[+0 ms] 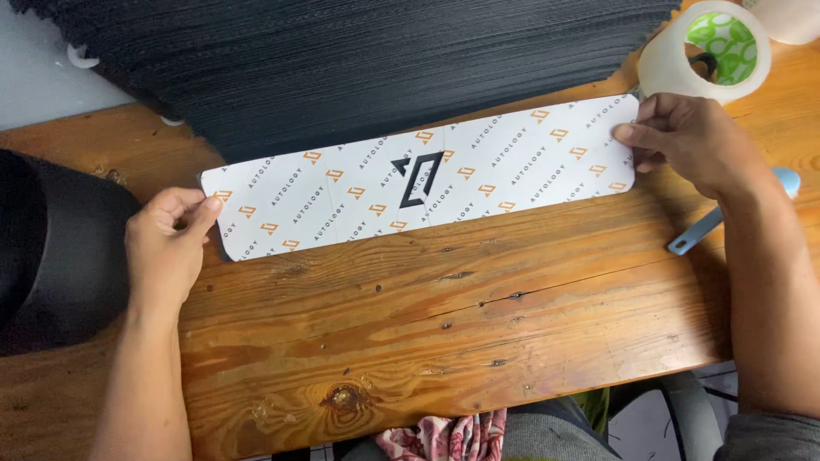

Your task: Apply an adhesive label to a black foam sheet and trim the excess with scissors

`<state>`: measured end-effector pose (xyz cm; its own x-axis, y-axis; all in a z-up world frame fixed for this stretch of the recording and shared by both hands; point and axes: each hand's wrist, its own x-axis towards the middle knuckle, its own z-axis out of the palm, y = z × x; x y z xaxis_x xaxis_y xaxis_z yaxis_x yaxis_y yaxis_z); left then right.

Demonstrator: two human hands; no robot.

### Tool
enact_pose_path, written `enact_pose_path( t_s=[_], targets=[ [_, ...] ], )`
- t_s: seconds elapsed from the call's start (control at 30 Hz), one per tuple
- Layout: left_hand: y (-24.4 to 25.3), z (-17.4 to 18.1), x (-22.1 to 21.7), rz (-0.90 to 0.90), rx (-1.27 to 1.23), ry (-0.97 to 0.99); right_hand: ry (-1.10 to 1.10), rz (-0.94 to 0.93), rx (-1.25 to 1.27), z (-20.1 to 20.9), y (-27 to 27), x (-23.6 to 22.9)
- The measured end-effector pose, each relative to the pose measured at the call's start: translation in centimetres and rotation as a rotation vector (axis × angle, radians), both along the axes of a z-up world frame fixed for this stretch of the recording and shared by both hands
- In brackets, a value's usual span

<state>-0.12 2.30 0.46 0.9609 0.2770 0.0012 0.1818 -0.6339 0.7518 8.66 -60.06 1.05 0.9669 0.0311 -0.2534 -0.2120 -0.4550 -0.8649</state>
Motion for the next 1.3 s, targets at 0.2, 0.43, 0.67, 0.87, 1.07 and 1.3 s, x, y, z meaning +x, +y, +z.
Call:
enact_pose_path(
  t_s=[0.2, 0.43, 0.67, 0.87, 1.07, 1.3],
  targets=[
    [0.9, -0.5, 0.1, -0.008, -0.065, -0.02, 0.013, 0.059, 0.146, 1.1, 0.9, -0.4],
    [1.4, -1.3, 0.1, -0.011, -0.192, -0.036, 0.029, 0.054, 0.09, 0.8, 0.7, -0.1],
    [0.6, -0.6, -0.1, 0.0, -0.419, -0.024, 0.041, 0.018, 0.07, 0.5, -0.2, 0.1],
    [-0.9, 1.1, 0.2, 0.053, -0.483, 0.055, 0.002, -0.023, 0.041, 0.1, -1.5, 0.6],
    [-1.7, 0.5, -0.2, 0.069, -0.667, 0.127, -0.031, -0.008, 0.075, -0.4, -2.2, 0.1],
    [-1.9, 0.7, 0.1, 0.039, -0.678, 0.07, -0.013, -0.021, 0.015, -0.9, -3.2, 0.5]
  ],
)
